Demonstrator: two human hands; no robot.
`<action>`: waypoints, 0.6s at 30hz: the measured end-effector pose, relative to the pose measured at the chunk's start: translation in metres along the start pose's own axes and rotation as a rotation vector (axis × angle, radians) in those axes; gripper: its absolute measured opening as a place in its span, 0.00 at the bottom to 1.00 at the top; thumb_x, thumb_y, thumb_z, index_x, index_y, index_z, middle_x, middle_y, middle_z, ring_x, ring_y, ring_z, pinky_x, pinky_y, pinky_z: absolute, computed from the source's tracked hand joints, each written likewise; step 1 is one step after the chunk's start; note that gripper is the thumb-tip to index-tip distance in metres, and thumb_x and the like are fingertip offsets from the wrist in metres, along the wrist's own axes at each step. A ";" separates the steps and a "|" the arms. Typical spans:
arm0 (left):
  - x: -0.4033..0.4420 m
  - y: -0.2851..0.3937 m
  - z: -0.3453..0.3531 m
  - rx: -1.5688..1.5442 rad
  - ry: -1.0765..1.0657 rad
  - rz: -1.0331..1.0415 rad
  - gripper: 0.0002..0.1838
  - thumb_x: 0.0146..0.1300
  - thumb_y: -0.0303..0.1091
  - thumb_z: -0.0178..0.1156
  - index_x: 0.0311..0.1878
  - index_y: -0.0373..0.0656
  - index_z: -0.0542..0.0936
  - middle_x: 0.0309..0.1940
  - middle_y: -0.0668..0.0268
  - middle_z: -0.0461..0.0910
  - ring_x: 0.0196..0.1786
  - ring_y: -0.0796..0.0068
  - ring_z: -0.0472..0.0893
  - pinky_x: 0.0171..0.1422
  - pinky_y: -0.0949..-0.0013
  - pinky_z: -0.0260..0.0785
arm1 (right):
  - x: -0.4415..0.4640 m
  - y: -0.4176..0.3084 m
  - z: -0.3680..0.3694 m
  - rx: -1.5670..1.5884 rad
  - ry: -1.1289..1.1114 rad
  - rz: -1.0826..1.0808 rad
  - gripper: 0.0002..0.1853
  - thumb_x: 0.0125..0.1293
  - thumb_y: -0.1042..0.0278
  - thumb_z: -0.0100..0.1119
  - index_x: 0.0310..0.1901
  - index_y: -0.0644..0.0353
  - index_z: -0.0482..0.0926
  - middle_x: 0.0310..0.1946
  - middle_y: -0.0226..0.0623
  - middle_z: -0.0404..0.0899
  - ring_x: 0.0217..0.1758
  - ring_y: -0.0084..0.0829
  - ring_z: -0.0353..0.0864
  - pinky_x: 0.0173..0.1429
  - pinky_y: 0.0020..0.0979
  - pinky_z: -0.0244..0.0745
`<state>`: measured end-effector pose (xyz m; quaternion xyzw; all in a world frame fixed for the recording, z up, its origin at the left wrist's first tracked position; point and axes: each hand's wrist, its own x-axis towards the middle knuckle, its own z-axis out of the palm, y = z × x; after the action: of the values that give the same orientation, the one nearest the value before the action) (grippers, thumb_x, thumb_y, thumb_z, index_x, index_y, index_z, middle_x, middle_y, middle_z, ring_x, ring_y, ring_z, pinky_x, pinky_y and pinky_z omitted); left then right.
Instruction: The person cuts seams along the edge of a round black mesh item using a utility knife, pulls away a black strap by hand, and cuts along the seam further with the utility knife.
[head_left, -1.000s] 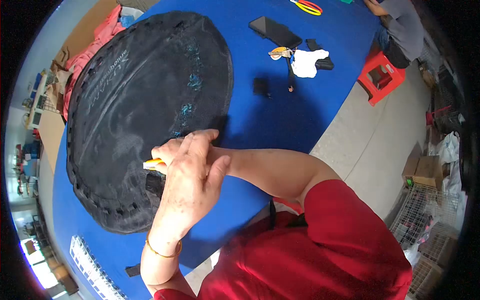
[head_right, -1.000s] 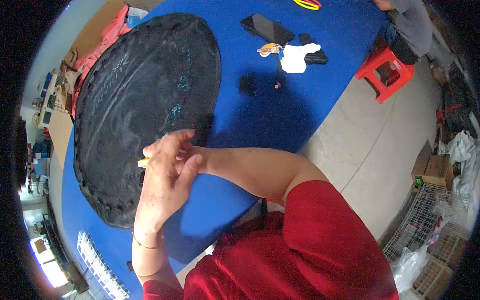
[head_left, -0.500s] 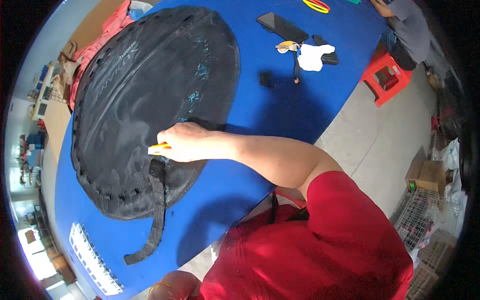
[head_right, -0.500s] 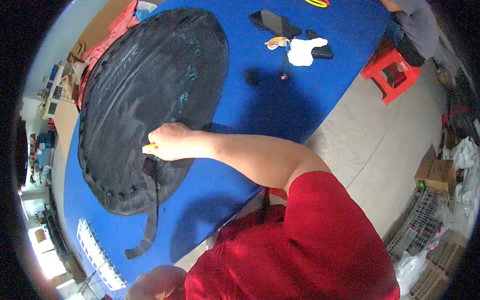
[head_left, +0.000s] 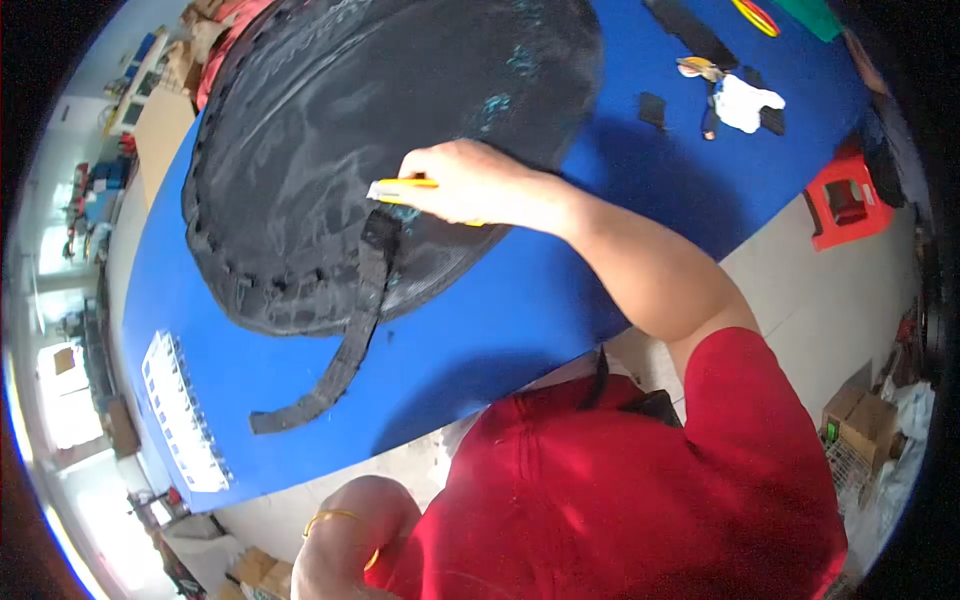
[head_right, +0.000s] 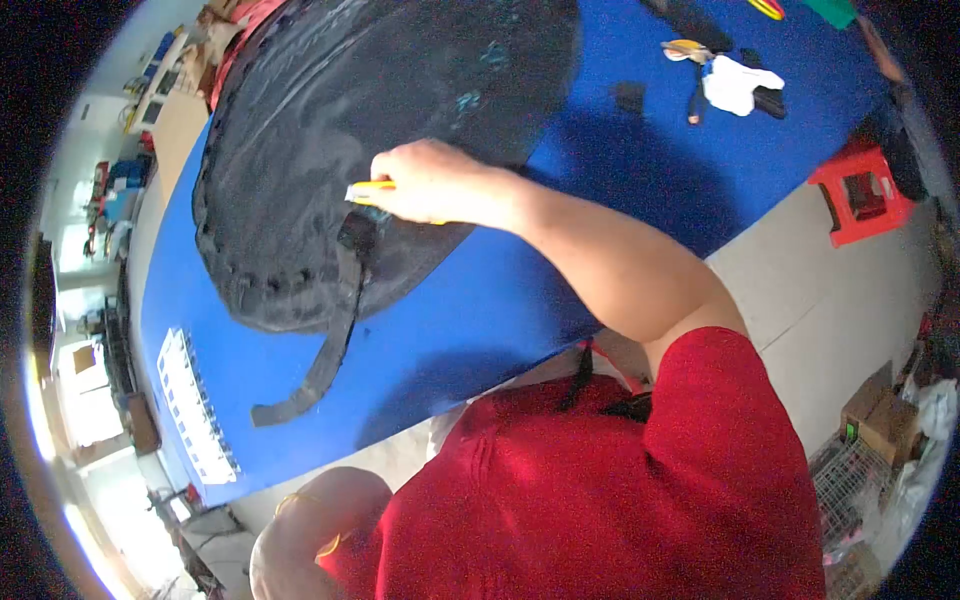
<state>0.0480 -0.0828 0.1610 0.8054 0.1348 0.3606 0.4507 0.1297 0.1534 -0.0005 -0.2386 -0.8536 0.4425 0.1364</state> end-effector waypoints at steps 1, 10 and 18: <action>-0.002 0.001 0.000 -0.008 0.011 0.002 0.15 0.60 0.40 0.68 0.43 0.40 0.90 0.36 0.53 0.88 0.32 0.59 0.87 0.40 0.63 0.84 | 0.000 -0.001 -0.001 -0.018 0.002 0.002 0.27 0.74 0.36 0.58 0.39 0.57 0.85 0.24 0.43 0.85 0.28 0.42 0.87 0.40 0.45 0.81; -0.011 -0.002 -0.005 -0.087 0.081 0.101 0.14 0.57 0.37 0.69 0.43 0.40 0.90 0.35 0.53 0.88 0.31 0.62 0.87 0.37 0.65 0.83 | -0.008 -0.013 -0.008 0.000 -0.009 0.025 0.26 0.74 0.41 0.59 0.44 0.61 0.87 0.33 0.49 0.87 0.37 0.49 0.87 0.45 0.45 0.80; -0.026 -0.005 0.004 -0.140 0.156 0.246 0.14 0.54 0.34 0.70 0.43 0.40 0.90 0.35 0.53 0.87 0.30 0.65 0.87 0.34 0.68 0.82 | -0.005 -0.006 -0.002 0.036 -0.017 0.073 0.26 0.73 0.39 0.60 0.45 0.59 0.87 0.29 0.46 0.86 0.31 0.41 0.87 0.39 0.39 0.81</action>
<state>0.0325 -0.0967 0.1435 0.7520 0.0443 0.4832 0.4461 0.1334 0.1490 0.0059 -0.2633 -0.8375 0.4643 0.1172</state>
